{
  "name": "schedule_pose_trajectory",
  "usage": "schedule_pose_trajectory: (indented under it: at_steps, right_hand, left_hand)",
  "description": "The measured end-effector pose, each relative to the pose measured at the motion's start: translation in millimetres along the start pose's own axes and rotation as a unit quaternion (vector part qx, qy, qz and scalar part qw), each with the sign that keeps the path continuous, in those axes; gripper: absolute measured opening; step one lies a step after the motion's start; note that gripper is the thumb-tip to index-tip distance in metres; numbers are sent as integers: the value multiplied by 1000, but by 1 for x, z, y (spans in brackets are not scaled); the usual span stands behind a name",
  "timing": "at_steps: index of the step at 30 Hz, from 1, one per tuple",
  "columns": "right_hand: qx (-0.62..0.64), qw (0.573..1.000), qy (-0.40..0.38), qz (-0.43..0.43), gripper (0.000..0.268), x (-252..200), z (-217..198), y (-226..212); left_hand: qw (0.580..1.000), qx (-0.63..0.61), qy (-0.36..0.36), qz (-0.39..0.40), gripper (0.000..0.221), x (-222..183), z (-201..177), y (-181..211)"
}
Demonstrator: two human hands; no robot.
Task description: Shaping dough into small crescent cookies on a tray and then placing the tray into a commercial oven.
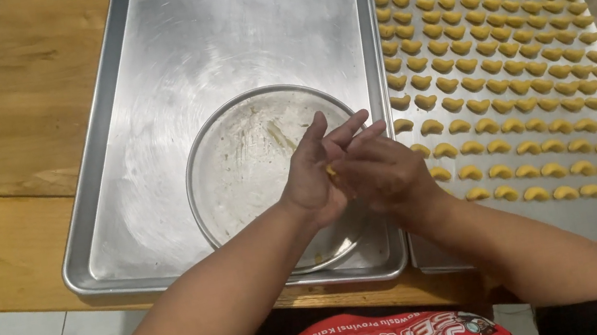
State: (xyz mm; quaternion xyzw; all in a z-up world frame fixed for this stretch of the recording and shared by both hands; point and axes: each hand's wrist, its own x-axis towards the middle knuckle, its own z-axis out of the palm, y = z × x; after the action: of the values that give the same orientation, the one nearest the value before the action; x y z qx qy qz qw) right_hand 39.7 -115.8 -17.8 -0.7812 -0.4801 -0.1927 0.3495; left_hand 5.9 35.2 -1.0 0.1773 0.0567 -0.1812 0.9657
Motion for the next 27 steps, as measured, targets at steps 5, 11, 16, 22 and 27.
schedule_pose_trajectory:
  at_steps: [5,11,16,22,27]
  right_hand:
    - [91,993,-51,50,26,12,-27,-2]
    - [122,988,-39,90,65,29,-54,0]
    - [-18,995,-1,-95,94,38,-14,-20]
    - [-71,989,31,-123,99,25,-21,-22]
    - [-141,987,70,-43,105,31,-29,-11]
  left_hand:
    - [1000,-8,-23,-18,88,1,-7,3]
    - [992,-66,-94,-47,88,16,-29,-18]
    - [995,-41,-91,10,55,-11,64,-32]
    - [984,-64,-156,56,84,-8,42,-20]
    - [988,67,-135,-16,90,-27,71,-34]
